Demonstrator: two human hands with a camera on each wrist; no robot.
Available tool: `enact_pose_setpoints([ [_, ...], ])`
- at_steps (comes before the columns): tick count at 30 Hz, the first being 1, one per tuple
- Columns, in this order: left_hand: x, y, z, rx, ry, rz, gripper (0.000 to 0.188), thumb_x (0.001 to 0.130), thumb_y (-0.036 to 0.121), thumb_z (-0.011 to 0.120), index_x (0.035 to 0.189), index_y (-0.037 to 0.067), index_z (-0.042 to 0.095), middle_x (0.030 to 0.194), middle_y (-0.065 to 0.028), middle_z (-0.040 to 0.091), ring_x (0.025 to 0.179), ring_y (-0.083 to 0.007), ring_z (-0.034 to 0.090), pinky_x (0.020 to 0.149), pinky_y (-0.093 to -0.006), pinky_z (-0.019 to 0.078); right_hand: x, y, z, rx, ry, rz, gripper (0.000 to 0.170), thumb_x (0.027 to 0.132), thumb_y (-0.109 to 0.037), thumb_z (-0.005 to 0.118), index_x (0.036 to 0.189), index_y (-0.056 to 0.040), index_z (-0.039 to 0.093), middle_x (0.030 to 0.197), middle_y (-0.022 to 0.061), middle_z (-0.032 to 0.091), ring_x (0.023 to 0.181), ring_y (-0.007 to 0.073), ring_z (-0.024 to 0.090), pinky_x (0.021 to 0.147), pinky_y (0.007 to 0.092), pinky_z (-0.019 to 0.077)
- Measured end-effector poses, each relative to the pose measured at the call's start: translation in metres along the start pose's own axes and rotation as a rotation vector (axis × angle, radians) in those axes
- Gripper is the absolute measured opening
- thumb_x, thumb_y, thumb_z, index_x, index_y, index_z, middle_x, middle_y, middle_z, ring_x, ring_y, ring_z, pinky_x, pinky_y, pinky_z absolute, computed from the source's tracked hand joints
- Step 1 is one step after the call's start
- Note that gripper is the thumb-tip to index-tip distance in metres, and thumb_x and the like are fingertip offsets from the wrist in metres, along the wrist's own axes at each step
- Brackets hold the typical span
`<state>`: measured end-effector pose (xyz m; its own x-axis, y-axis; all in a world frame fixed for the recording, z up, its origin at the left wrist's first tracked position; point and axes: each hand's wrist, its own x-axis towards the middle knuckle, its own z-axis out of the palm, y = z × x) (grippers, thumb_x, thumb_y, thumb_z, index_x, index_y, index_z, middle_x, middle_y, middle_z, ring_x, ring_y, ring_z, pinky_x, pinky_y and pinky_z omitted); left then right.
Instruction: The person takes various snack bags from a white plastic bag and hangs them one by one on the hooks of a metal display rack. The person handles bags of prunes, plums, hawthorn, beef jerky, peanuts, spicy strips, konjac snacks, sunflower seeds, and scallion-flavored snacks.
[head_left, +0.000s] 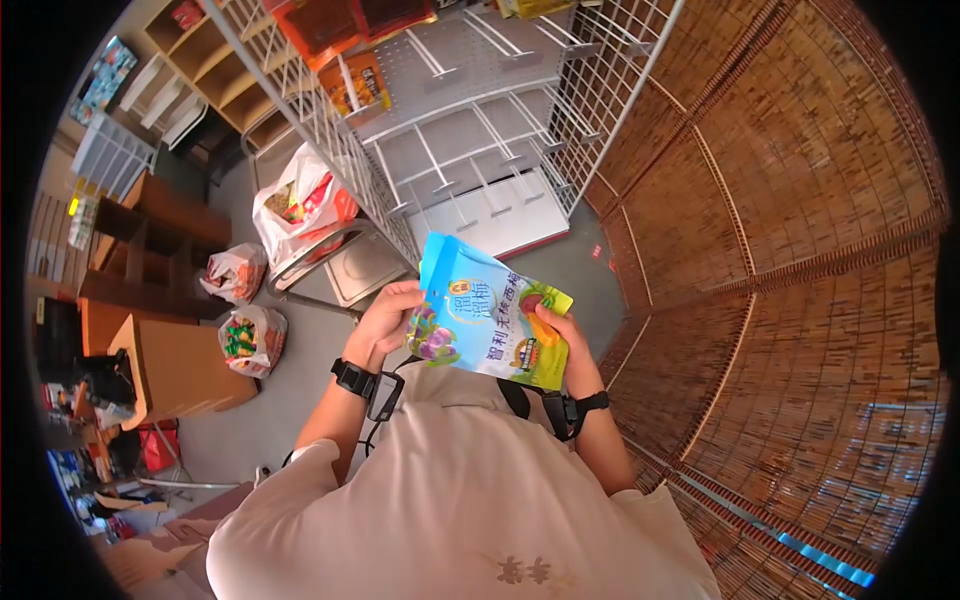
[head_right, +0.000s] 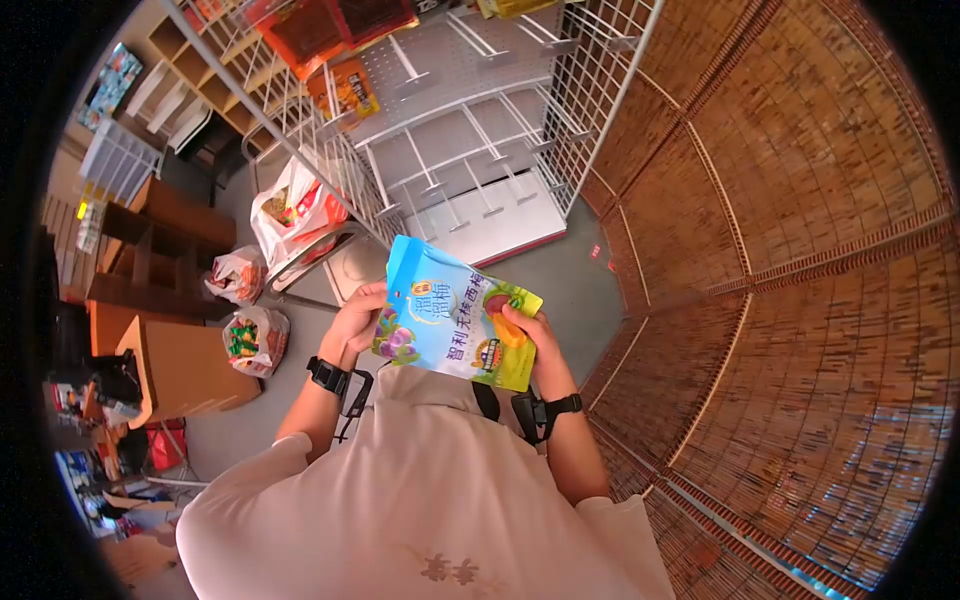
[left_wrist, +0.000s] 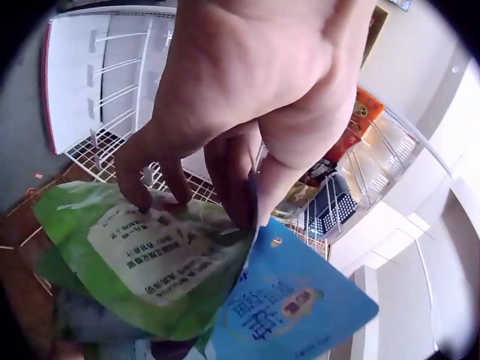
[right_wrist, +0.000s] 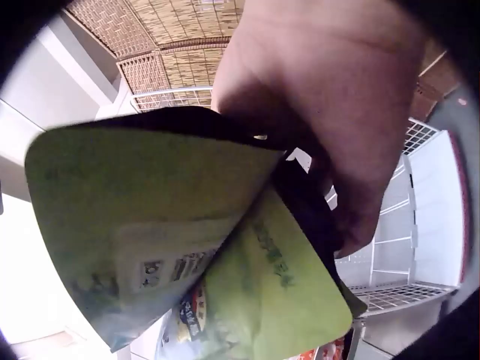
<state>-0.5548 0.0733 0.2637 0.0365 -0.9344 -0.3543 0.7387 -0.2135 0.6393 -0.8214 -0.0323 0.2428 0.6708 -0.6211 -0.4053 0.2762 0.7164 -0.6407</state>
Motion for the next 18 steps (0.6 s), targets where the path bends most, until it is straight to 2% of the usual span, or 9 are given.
enact_pose_setpoints([
  [3,-0.013,-0.004,-0.011,-0.048,-0.032,-0.025,0.022,0.084,0.005,0.059,0.104,-0.004,0.061,0.099,-0.0128,0.065,0.086,-0.0195,0.064,0.081,-0.0329,0.0512,-0.009,0.002,0.021,0.054,0.038,0.009,0.034,0.084,-0.021,0.063,0.11,0.0003,0.058,0.1,0.009,0.063,0.092,0.0178,0.061,0.082,0.0292,0.0474],
  [5,-0.02,-0.006,-0.022,-0.088,-0.013,0.016,0.022,0.085,0.005,0.059,0.105,-0.004,0.06,0.1,-0.0118,0.065,0.09,-0.0194,0.063,0.084,-0.0336,0.05,0.0,0.021,0.014,-0.073,0.106,-0.139,0.037,0.084,-0.028,0.061,0.107,0.0008,0.058,0.098,0.0086,0.063,0.085,0.0154,0.061,0.074,0.0258,0.0489],
  [6,-0.025,-0.006,-0.029,-0.113,-0.034,0.02,0.022,0.085,0.006,0.059,0.105,-0.003,0.06,0.101,-0.0112,0.065,0.092,-0.0197,0.062,0.086,-0.0339,0.0491,0.003,0.024,0.022,-0.147,0.121,-0.187,0.035,0.084,-0.027,0.06,0.105,0.0016,0.059,0.095,0.0083,0.063,0.083,0.015,0.062,0.072,0.0253,0.0487],
  [7,-0.031,-0.005,-0.036,-0.114,-0.019,0.028,0.022,0.085,0.006,0.059,0.105,-0.003,0.06,0.101,-0.0112,0.065,0.092,-0.0197,0.062,0.086,-0.0339,0.0491,0.005,0.023,0.029,-0.145,0.11,-0.174,0.035,0.084,-0.027,0.06,0.105,0.0016,0.059,0.095,0.0083,0.063,0.083,0.015,0.062,0.072,0.0253,0.0487],
  [9,-0.038,-0.004,-0.048,-0.202,-0.039,0.04,0.025,0.085,0.008,0.059,0.108,-0.002,0.058,0.104,-0.011,0.064,0.093,-0.0199,0.062,0.087,-0.0346,0.0489,0.01,0.01,0.044,-0.085,-0.026,0.04,0.034,0.084,-0.027,0.059,0.102,0.0014,0.06,0.093,0.0077,0.063,0.081,0.0148,0.062,0.071,0.0248,0.0484],
  [10,-0.041,-0.003,-0.054,-0.218,-0.03,0.063,0.031,0.086,0.009,0.059,0.115,-0.001,0.054,0.11,-0.0117,0.062,0.096,-0.0205,0.061,0.089,-0.0354,0.0483,0.018,0.014,0.044,-0.149,-0.017,0.058,0.033,0.083,-0.027,0.059,0.1,0.0013,0.061,0.09,0.0069,0.063,0.079,0.0149,0.062,0.07,0.0251,0.0483],
  [13,-0.052,0.009,-0.07,-0.305,0.079,0.145,0.036,0.087,0.01,0.058,0.12,0.0,0.05,0.114,-0.0126,0.06,0.098,-0.0215,0.061,0.091,-0.0366,0.0476,0.041,0.021,0.051,-0.12,-0.023,0.136,0.032,0.081,-0.022,0.064,0.103,0.0017,0.061,0.093,0.0065,0.064,0.081,0.0149,0.062,0.072,0.0258,0.0481],
  [18,-0.065,0.053,-0.126,-0.242,0.103,0.21,0.037,0.089,0.01,0.053,0.124,0.0,0.044,0.116,-0.0149,0.057,0.102,-0.0257,0.059,0.092,-0.0399,0.0472,0.071,0.038,0.118,-0.02,0.031,0.093,0.038,0.082,-0.027,0.063,0.109,-0.0006,0.057,0.101,0.007,0.061,0.091,0.0154,0.059,0.078,0.0268,0.0469],
])
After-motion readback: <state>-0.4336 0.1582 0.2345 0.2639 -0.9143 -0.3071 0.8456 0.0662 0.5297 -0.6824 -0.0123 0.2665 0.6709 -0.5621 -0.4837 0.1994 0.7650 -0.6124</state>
